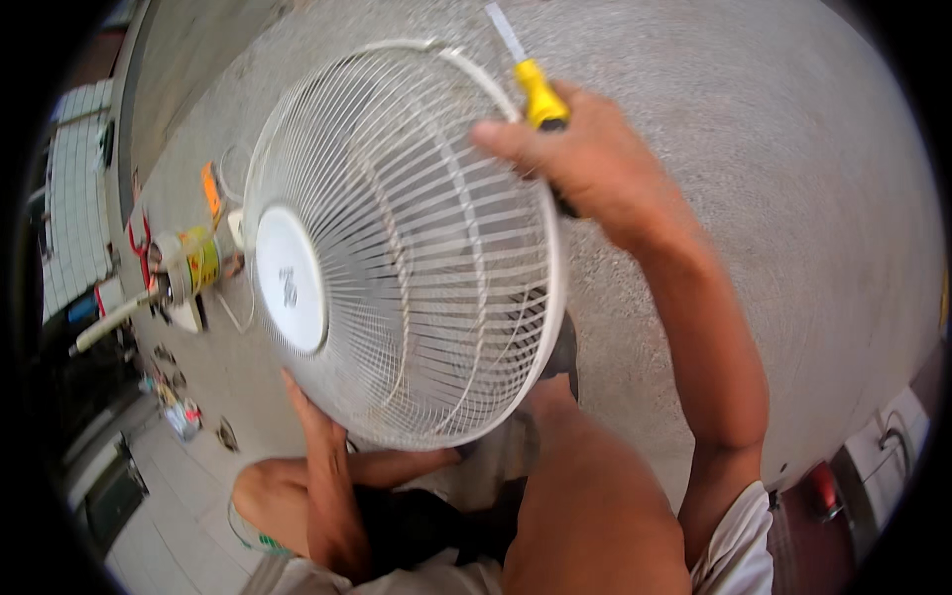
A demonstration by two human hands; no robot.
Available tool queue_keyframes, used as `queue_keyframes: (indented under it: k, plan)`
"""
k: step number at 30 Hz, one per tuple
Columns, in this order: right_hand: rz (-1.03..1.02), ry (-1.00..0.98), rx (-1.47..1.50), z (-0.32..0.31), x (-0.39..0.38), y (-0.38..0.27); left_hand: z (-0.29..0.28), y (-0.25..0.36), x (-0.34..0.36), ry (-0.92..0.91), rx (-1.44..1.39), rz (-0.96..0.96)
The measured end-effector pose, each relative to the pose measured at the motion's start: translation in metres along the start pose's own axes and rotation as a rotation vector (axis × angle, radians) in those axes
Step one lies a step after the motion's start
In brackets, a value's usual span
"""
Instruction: The person sits on the floor and uses a screwdriver to remove screws from the front grill of a white electric fan. They detach the grill, set it aside, and then use the screwdriver to remove screws from the fan's neck and mounting bracket.
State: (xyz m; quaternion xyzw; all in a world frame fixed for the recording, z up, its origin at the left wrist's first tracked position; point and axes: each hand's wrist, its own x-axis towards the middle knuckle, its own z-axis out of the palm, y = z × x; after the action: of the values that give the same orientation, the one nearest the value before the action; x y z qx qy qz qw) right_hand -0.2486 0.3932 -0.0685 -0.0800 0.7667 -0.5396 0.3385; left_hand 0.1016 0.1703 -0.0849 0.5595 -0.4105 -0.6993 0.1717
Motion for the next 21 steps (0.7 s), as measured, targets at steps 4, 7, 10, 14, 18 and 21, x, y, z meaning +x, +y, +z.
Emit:
queue_keyframes:
  k: [4, 7, 10, 14, 18, 21]
  plan:
    - [-0.009, 0.018, -0.012, -0.015, 0.013, 0.015, -0.006, 0.013, -0.002, -0.094, -0.065, 0.011]
    - [-0.018, 0.085, 0.121, -0.022, 0.03, 0.029, -0.004, 0.026, -0.001, -0.216, -0.112, 0.032]
    - [0.013, 0.084, 0.217, -0.031, 0.041, 0.033, 0.011, 0.035, 0.007, -0.315, -0.112, 0.084]
    - [0.071, 0.072, 0.347, -0.042, 0.061, 0.05, 0.05, 0.054, 0.011, -0.327, 0.043, 0.236]
    - [0.118, 0.114, 0.353, -0.045, 0.074, 0.062, 0.066, 0.067, 0.021, -0.332, 0.071, 0.224]
    - [0.084, 0.097, 0.463, -0.042, 0.074, 0.064, 0.076, 0.072, 0.024, -0.327, 0.109, 0.239]
